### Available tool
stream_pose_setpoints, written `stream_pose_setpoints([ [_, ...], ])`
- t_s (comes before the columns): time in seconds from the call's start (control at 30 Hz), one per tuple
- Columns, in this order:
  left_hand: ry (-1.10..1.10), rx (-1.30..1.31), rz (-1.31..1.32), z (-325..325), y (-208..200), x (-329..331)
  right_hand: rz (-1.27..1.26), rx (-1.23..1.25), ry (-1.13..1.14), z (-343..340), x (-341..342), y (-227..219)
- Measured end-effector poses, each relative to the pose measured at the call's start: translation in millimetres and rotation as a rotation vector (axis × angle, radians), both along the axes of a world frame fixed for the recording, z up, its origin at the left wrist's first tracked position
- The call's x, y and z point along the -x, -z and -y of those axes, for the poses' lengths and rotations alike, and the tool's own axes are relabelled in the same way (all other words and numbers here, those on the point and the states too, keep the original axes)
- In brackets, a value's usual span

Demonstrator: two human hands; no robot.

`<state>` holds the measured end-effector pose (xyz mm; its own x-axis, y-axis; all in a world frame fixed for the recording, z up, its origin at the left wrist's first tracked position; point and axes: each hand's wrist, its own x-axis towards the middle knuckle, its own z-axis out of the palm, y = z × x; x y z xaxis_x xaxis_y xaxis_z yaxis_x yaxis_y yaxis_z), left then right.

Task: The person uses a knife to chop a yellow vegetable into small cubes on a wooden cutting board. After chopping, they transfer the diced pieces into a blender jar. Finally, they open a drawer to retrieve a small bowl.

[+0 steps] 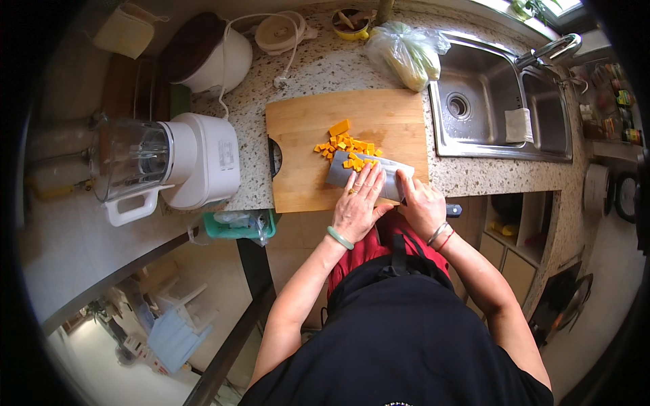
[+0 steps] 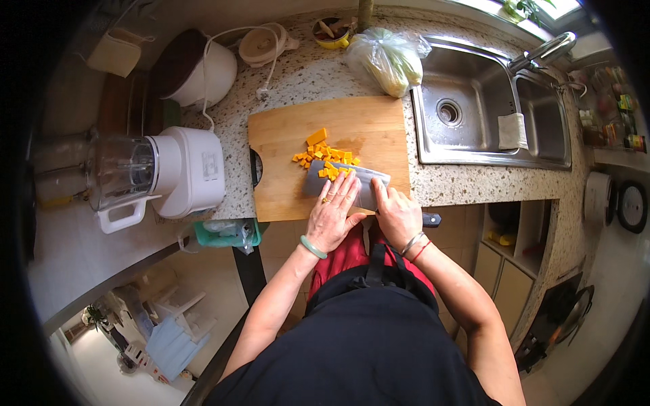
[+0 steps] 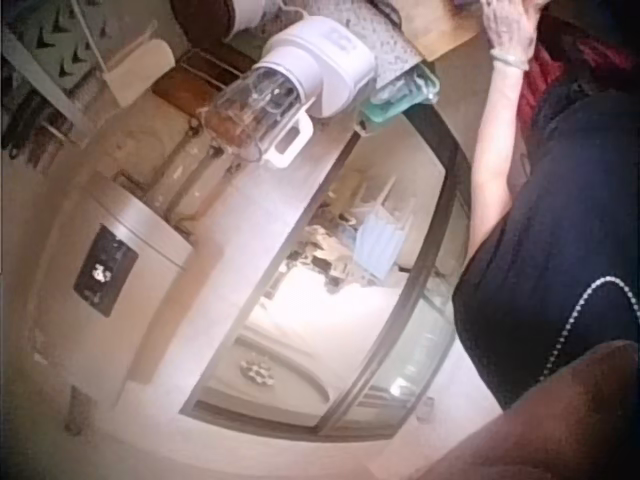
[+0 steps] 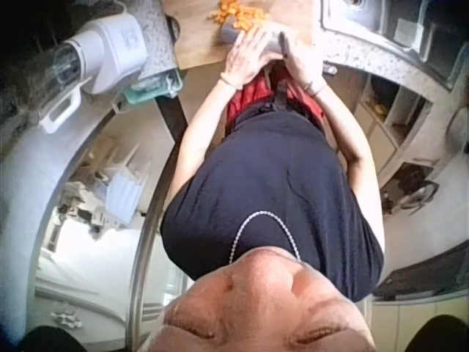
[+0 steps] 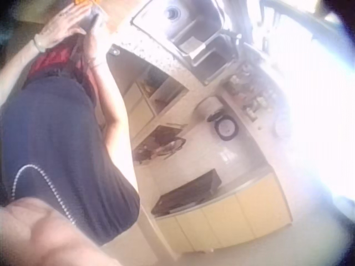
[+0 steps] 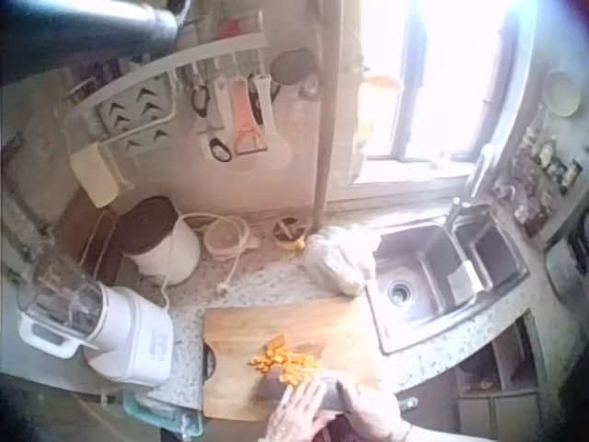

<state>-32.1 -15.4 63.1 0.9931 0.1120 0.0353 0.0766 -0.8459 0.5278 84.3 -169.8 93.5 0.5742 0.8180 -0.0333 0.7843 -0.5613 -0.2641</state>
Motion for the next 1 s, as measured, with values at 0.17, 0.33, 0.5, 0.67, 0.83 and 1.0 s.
stream_pose_setpoints([
  [0.17, 0.023, 0.041, 0.001, -7.5, 1.0, -7.6, 0.106, 0.071, -0.035, -0.3, -5.4, -4.6],
  [0.33, -0.006, 0.014, 0.016, -20.4, 7.2, -10.6, 0.085, 0.074, -0.066, 6.7, -9.0, -12.2],
  [0.5, -0.008, 0.038, -0.007, -47.0, 28.0, -0.8, 0.058, 0.097, -0.093, 23.5, -4.7, -18.9],
  [0.67, 0.079, 0.04, 0.021, -41.6, 17.7, -7.3, 0.038, 0.084, -0.083, 27.0, -8.8, -20.1],
  [0.83, 0.101, 0.071, -0.02, -22.6, 10.6, -15.6, 0.074, 0.085, -0.112, 16.2, -12.5, -19.2],
  [1.0, -0.057, -0.124, 0.126, -52.3, 21.3, -19.3, 0.009, 0.082, -0.127, 26.6, -14.1, -22.2],
])
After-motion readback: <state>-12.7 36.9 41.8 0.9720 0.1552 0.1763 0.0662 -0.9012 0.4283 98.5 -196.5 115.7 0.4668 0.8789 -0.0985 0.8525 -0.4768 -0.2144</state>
